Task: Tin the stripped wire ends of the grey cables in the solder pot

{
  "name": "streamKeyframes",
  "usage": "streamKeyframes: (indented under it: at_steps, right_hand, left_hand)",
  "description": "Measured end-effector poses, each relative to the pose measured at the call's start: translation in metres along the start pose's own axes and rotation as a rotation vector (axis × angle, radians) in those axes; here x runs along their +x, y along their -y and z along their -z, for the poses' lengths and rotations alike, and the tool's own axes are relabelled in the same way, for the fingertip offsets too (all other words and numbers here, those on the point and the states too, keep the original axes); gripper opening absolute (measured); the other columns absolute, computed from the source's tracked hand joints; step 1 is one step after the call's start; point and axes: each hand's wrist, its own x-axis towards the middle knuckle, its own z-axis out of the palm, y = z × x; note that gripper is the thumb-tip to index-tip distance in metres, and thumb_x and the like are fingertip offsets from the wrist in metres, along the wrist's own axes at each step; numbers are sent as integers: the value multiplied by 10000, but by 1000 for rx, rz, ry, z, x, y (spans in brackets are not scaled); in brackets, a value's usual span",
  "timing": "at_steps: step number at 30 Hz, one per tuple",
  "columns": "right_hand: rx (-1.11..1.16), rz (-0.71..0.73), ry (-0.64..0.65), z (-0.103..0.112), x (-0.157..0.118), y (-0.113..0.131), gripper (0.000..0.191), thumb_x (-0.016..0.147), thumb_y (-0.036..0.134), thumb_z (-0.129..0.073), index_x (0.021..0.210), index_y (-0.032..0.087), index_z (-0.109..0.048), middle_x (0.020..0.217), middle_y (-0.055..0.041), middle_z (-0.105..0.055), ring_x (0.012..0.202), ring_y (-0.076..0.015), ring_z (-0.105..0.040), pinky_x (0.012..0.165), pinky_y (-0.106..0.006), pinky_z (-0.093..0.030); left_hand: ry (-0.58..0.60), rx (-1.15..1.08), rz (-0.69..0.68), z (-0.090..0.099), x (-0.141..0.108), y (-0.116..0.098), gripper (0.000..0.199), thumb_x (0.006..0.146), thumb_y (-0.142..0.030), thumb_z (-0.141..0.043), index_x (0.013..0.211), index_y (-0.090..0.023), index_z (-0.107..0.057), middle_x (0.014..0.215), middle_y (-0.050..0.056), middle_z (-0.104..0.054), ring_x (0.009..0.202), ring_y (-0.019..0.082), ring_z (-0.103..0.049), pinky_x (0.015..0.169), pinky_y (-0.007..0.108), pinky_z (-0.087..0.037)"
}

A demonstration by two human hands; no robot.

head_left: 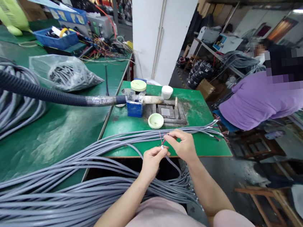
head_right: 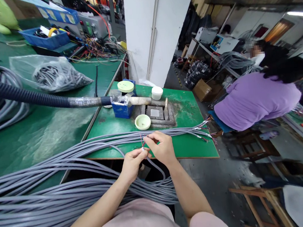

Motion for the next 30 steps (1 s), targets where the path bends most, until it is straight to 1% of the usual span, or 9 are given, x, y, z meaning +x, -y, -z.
streamKeyframes:
  at_steps: [5,8,12,16,19,22,25,28,30]
  right_hand:
    - [78,-29,-18,0,-2,-8,144,780,252,-640,652,204,-684,629,2,-635,595,-132,-564,590,-253,-446]
    - [105,-43,-20,-2,-3,-10,140,777,238,-644,649,206,-692,627,0,-644,594,-134,-573,594,-252,-453]
    - [113,5,6,1,-3,-14,133,803,250,-635,697,214,-707,662,-6,-660,629,-139,-589,631,-261,-465]
    - [71,144,50,10,-7,-21,125,842,250,-605,895,232,-717,802,-29,-705,758,-160,-623,712,-292,-484]
    - [18,309,96,15,-13,-25,208,868,235,-572,1047,253,-678,908,-45,-709,848,-175,-623,784,-337,-487]
    - [-31,481,128,14,-20,-27,303,879,205,-548,1170,257,-613,986,-63,-692,922,-182,-612,835,-366,-481]
    - [-82,583,152,9,-27,-26,337,891,226,-529,1223,259,-573,1081,-79,-659,1005,-186,-591,874,-374,-478]
    - [-136,651,150,2,-31,-24,313,920,279,-482,1219,249,-570,1169,-92,-616,1092,-186,-556,918,-379,-471]
    - [-155,700,136,-1,-32,-22,304,935,268,-446,1209,236,-573,1215,-98,-588,1140,-181,-527,942,-380,-463]
  left_hand:
    - [-11,-79,53,4,3,7,292,648,-405,-768,758,-135,-749,661,55,-698,671,160,-585,696,271,-460]
    - [-13,-119,66,5,5,10,295,655,-412,-769,754,-135,-745,670,54,-701,700,156,-597,702,254,-457]
    - [-2,-241,135,4,4,1,343,601,-426,-807,758,-129,-741,635,43,-687,637,119,-585,646,218,-463]
    - [13,-374,205,4,1,-14,364,532,-393,-858,744,-124,-736,592,23,-664,566,81,-569,564,166,-464]
    - [21,-467,246,8,0,-22,350,535,-361,-866,764,-131,-735,593,11,-661,552,69,-577,538,144,-473]
    - [31,-550,279,11,-1,-24,346,542,-346,-867,778,-134,-731,592,0,-660,545,66,-589,542,145,-496]
    - [41,-618,305,13,-1,-25,334,546,-325,-868,780,-134,-724,601,-3,-672,552,83,-615,557,173,-531]
    - [45,-666,317,14,-1,-26,300,557,-287,-863,772,-137,-717,617,0,-689,536,101,-631,541,194,-548]
    - [51,-698,313,14,-2,-27,271,569,-247,-855,768,-134,-710,613,-2,-688,520,97,-632,532,185,-549]
